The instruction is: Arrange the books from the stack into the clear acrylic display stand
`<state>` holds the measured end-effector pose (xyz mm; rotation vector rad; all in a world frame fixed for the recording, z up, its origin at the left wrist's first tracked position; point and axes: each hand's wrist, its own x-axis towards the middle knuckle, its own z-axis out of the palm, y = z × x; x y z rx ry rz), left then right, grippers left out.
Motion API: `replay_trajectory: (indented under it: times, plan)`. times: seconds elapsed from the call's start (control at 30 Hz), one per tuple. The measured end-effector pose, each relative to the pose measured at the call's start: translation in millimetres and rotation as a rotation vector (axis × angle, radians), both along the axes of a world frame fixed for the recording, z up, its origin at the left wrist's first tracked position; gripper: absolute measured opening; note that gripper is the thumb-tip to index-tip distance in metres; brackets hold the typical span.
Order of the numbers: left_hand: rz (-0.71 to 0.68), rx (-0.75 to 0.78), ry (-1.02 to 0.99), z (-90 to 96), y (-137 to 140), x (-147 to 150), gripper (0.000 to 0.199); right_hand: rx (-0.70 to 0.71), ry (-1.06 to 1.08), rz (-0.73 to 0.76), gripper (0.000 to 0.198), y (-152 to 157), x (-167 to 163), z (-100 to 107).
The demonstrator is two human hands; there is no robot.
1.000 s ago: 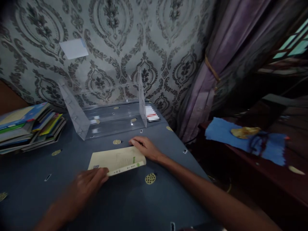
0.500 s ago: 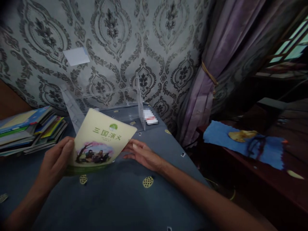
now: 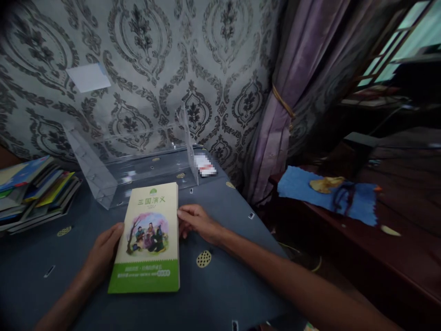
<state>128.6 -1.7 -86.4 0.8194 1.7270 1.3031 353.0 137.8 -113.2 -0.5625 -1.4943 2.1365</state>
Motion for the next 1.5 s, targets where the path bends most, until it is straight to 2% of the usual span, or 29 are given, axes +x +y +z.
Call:
replay_trajectory:
  times: [0.1, 0.17, 0.37, 0.5, 0.57, 0.63, 0.73, 0.83, 0.93, 1.13, 1.27, 1.5]
  plan:
    - [-0.128, -0.057, 0.181, 4.5, -0.9, -3.9, 0.058, 0.055, -0.055, -0.083, 0.046, 2.8, -0.7, -3.0]
    - [-0.190, -0.083, 0.282, 7.7, -0.9, -5.0, 0.059, 0.149, -0.097, -0.125, 0.042, 3.9, -1.3, -3.5]
    - [-0.223, -0.067, 0.572, 4.0, -2.3, -12.9, 0.055, 0.658, -0.310, -0.260, 0.018, 6.6, 3.9, -0.8]
    - [-0.221, -0.016, 0.790, 1.6, -3.2, -19.2, 0.046, 0.948, -0.442, -0.374, 0.023, 1.3, 8.1, 6.2]
    - [-0.218, -0.010, 0.902, 2.2, -1.7, -21.0, 0.038, 1.079, -0.414, -0.347, 0.027, -5.2, 3.5, 11.5]
    - [-0.213, 0.032, 1.014, 1.2, 2.2, -23.1, 0.030, 1.196, -0.361, -0.254, 0.030, -13.1, -9.1, 17.1]
    - [-0.217, 0.210, 1.115, -9.1, 11.6, -28.2, 0.026, 1.313, -0.307, -0.067, 0.036, -24.7, -41.2, 23.2]
    - [-0.246, 0.332, 1.153, -28.3, 19.9, -34.2, 0.032, 1.373, -0.340, 0.051, 0.039, -30.8, -74.2, 22.0]
    - [-0.285, 0.328, 1.213, -44.8, 22.6, -38.0, 0.037, 1.416, -0.465, 0.035, 0.038, -25.0, -85.0, 12.9]
    - [-0.294, 0.288, 1.261, -49.3, 20.2, -39.7, 0.039, 1.303, -0.723, -0.212, 0.045, 8.6, -38.9, -6.2]
    - [-0.302, 0.306, 1.254, -47.9, 21.0, -39.8, 0.038, 1.276, -0.737, -0.239, 0.042, 16.6, -22.1, -6.7]
    - [-0.295, 0.314, 1.274, -52.3, 22.6, -42.7, 0.039, 1.264, -0.772, -0.223, 0.037, 10.3, -27.0, 2.4]
